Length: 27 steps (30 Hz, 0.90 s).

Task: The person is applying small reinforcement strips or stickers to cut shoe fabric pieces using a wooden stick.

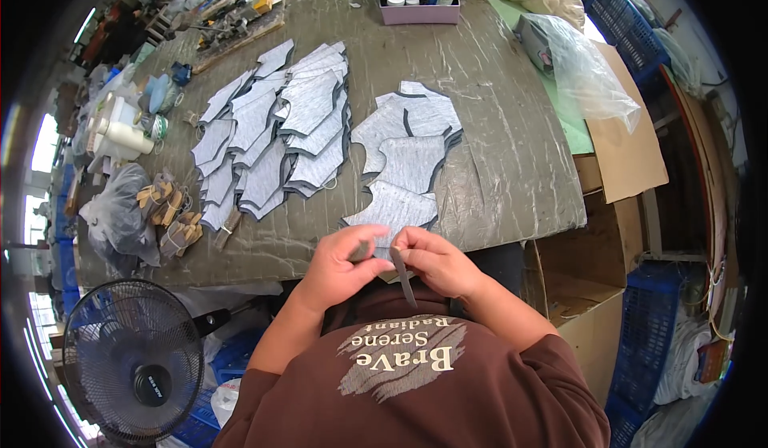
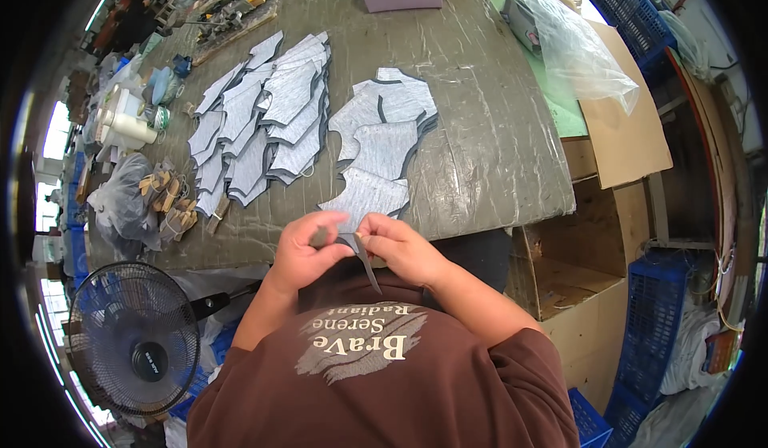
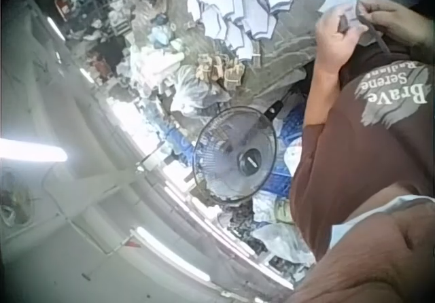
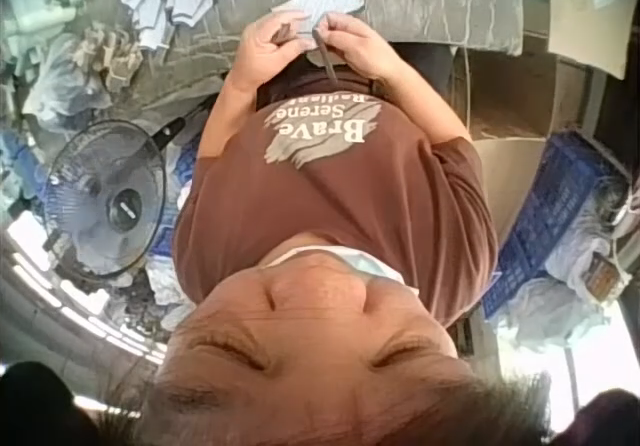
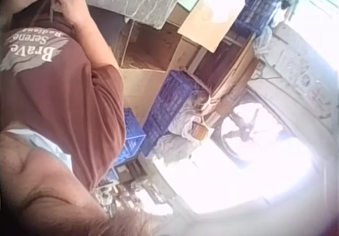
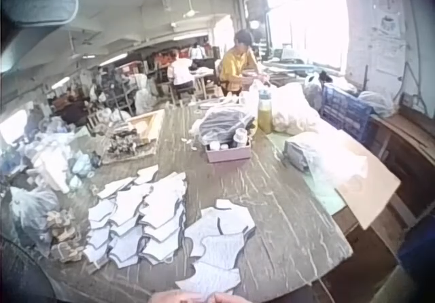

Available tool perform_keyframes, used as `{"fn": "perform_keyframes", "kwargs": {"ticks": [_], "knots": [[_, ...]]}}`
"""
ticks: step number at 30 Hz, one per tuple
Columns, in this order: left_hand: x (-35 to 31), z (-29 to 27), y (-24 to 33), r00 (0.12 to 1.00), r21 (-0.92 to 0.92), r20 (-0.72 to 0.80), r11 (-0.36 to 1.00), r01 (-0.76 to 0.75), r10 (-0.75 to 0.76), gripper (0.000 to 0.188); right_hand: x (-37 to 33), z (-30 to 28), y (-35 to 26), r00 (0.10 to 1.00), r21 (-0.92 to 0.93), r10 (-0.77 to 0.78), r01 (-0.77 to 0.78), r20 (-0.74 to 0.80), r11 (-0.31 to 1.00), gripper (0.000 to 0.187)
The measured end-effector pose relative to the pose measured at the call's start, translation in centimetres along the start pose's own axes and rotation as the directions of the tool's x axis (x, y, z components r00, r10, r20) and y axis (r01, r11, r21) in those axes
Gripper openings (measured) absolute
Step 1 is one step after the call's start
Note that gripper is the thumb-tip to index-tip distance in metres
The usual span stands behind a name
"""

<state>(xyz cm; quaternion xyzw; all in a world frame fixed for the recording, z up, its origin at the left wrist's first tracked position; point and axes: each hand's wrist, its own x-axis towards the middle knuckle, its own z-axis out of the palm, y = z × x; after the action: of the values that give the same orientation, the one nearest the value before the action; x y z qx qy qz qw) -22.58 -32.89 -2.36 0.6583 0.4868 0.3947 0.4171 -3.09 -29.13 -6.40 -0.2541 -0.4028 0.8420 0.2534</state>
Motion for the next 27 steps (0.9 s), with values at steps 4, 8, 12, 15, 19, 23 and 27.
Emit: {"fn": "perform_keyframes", "kwargs": {"ticks": [4,8,12,15,19,23,27], "knots": [[0.7,-0.3,-0.4,0.975,0.134,0.102,0.968,-0.211,0.198,0.020,0.5,1.1,1.1,0.997,0.306,-0.064,0.075,-0.046,0.949,0.006],[0.4,-0.5,-3.3,0.981,0.121,-0.161,0.988,-0.094,0.113,0.012,1.2,-1.6,-1.1,0.823,0.417,-0.248,0.490,-0.511,0.765,0.011],[-1.1,0.6,-3.4,0.809,-0.438,-0.147,0.770,0.463,-0.570,0.002,-0.2,-2.4,-1.8,0.708,-0.649,-0.527,0.128,-0.470,0.750,0.013],[-2.4,1.2,-1.8,0.776,-0.554,-0.081,0.675,0.487,-0.626,0.007,-0.2,-1.3,-0.8,0.794,-0.996,-0.608,0.049,-0.002,0.068,0.028],[-1.5,0.2,-2.6,0.773,-0.525,-0.217,0.739,0.422,-0.596,0.004,0.0,-1.2,-1.0,0.868,-0.992,-0.492,0.004,0.068,-0.129,0.032],[3.1,-1.2,-3.6,0.774,-0.358,-0.230,0.791,0.497,-0.590,0.004,0.3,-2.1,-0.9,0.837,-0.993,-0.542,0.023,0.082,-0.115,0.028],[4.9,-1.8,-4.4,0.805,-0.238,-0.109,0.801,0.549,-0.584,0.003,0.5,-2.7,-0.4,0.827,-0.986,-0.546,0.053,0.133,-0.161,0.028]]}}
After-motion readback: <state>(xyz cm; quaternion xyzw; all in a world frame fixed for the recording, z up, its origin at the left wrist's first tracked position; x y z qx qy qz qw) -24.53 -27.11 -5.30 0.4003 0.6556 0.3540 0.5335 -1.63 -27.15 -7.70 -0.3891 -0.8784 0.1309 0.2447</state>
